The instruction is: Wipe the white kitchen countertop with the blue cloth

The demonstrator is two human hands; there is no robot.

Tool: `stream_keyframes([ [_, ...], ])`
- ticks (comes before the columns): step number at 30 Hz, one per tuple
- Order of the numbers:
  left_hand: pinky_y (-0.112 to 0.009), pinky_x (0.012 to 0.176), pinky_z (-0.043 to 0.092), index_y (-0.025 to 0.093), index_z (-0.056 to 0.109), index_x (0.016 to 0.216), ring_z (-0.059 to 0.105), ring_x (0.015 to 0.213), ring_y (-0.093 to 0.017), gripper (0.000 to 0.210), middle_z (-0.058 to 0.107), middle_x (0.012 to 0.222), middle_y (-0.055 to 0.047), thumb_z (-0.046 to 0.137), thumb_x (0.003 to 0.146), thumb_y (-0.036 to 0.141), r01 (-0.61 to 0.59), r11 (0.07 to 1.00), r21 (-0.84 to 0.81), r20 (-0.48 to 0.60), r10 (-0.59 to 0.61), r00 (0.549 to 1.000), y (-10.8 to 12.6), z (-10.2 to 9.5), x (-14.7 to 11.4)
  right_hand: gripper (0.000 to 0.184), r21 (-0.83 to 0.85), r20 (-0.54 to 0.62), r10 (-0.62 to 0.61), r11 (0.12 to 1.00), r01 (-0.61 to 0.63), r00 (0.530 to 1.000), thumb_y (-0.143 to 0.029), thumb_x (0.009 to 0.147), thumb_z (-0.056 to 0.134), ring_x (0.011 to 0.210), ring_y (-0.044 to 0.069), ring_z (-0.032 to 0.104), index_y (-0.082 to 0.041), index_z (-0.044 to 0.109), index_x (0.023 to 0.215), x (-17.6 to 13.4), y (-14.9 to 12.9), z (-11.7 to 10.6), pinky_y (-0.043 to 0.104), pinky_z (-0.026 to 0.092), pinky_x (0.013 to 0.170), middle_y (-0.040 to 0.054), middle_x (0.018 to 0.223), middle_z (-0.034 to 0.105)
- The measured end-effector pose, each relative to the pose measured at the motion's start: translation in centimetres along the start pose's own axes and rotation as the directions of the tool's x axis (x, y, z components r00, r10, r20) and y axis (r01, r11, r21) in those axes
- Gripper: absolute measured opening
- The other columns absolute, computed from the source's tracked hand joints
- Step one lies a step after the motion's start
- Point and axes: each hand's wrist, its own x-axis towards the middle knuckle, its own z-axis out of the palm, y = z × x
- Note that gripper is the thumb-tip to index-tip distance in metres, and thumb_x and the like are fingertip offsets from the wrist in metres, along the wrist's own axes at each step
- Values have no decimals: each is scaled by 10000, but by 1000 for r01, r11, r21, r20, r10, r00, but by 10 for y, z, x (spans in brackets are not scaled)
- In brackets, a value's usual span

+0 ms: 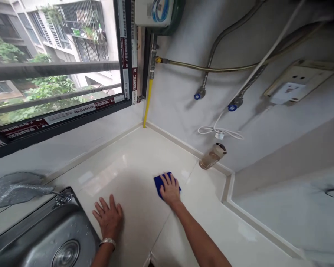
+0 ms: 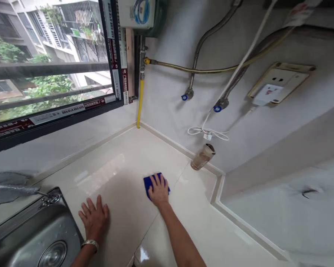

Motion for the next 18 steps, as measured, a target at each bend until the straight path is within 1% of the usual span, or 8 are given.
stream_keyframes([
  [2,-719,1111,232,107,415,1460,53,1492,-471,546,204,1584,-297,402,942,277,4,1000,-14,-9,-4,1000,1,-2,0,579,-41,-33,113,993,-114,993,-331,930,323,1501,267,120,-306,315,1509,-22,37,-8,521,168,1191,-11,1621,262],
  [5,-718,1109,230,94,427,1450,68,1487,-481,545,204,1577,-308,406,938,280,3,1000,-29,-29,-4,1000,3,-4,1,579,-82,-82,260,960,-267,962,-336,937,268,1499,268,133,-285,315,1512,-68,85,-20,528,205,1177,10,1616,275],
  [8,-722,1103,231,95,425,1450,83,1481,-492,549,221,1562,-321,405,938,291,0,999,-35,-28,-1,1000,3,-4,1,595,-94,-128,385,913,-398,914,-354,943,205,1491,296,158,-235,312,1516,-124,126,-25,561,229,1162,46,1603,300],
  [11,-734,1091,233,99,421,1452,89,1476,-501,556,233,1552,-331,401,936,304,-1,999,-46,-9,0,1000,2,-2,0,614,-80,-206,480,860,-504,853,-402,947,172,1487,306,174,-227,304,1520,-186,160,-20,569,262,1150,44,1598,308],
  [13,-746,1083,229,93,422,1447,81,1475,-506,558,230,1548,-338,392,936,314,0,999,-52,-6,-1,1000,2,-1,0,623,-62,-243,521,834,-549,818,-434,944,174,1488,312,176,-242,292,1525,-228,174,-14,582,283,1138,44,1595,314],
  [15,-751,1078,228,90,424,1444,78,1475,-507,558,226,1547,-340,383,937,319,2,998,-55,-1,-2,1000,3,-1,0,629,-50,-266,540,819,-571,798,-447,942,177,1490,330,175,-254,265,1534,-267,177,-7,608,295,1124,51,1592,319],
  [17,-749,1079,228,94,422,1445,82,1475,-505,557,226,1548,-338,383,937,319,1,999,-54,14,0,1000,4,-1,1,634,-53,-303,532,819,-572,791,-441,940,183,1493,357,165,-259,218,1547,-297,167,-1,639,296,1110,62,1599,305],
  [18,-748,1080,227,96,421,1446,84,1475,-505,558,227,1549,-337,386,937,321,0,999,-52,21,1,1000,5,-2,1,638,-61,-319,515,827,-559,796,-432,939,193,1494,371,156,-260,189,1553,-309,156,2,653,294,1104,67,1607,286],
])
